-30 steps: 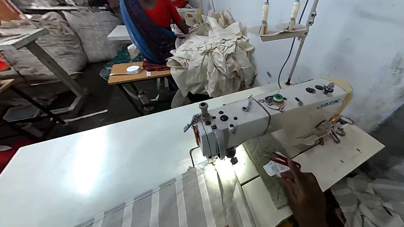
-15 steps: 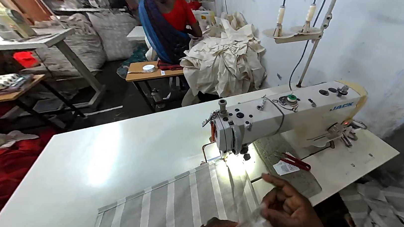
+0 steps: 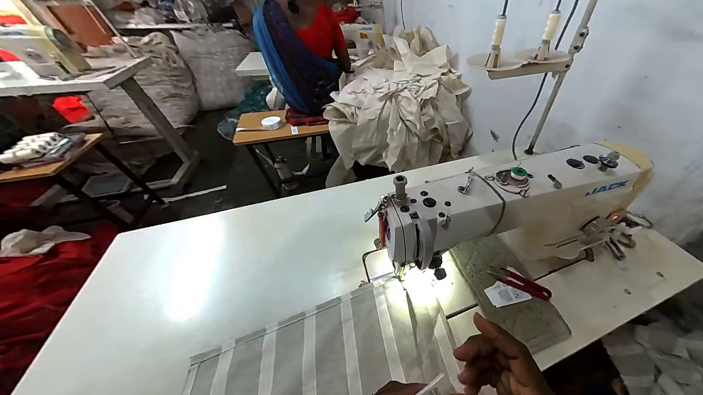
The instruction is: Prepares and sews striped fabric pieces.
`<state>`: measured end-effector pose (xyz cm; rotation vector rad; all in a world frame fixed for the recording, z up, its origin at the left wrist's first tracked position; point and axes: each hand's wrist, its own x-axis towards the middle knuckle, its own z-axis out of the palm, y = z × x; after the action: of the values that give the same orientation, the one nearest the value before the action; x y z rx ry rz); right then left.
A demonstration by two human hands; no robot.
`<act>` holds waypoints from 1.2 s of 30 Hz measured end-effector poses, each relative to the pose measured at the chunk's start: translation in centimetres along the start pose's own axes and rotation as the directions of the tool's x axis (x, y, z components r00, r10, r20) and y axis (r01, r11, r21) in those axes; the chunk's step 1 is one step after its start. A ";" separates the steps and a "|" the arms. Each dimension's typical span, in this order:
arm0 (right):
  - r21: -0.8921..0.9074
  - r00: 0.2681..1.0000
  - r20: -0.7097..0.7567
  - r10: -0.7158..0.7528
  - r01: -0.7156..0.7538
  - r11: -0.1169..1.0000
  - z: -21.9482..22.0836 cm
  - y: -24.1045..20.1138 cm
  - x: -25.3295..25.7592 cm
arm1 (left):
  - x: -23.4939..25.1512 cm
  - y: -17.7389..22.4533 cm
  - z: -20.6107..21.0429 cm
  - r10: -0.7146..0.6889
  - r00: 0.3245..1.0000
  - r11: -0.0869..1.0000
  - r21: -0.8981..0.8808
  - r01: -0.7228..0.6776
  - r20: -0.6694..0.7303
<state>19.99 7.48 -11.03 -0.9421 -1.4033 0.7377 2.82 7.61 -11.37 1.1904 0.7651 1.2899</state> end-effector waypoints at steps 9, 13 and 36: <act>0.169 0.981 0.111 0.159 -0.176 0.970 -0.2 -1.0 0.6 | 0.2 0.0 -0.2 -0.006 1.000 1.000 0.013 0.006 0.011; 0.180 0.973 0.111 0.203 -0.220 0.959 0.0 -0.8 0.9 | 0.4 0.1 -0.2 -0.022 1.000 0.999 0.036 0.022 -0.016; 0.328 0.774 -0.079 0.628 -0.574 0.750 1.0 5.7 3.8 | 4.4 -7.5 -2.3 0.430 0.897 0.570 0.740 -0.357 0.102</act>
<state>19.80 13.58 -14.30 -1.2120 -0.7760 1.2684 3.75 13.26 -18.31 2.0850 1.2128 1.4394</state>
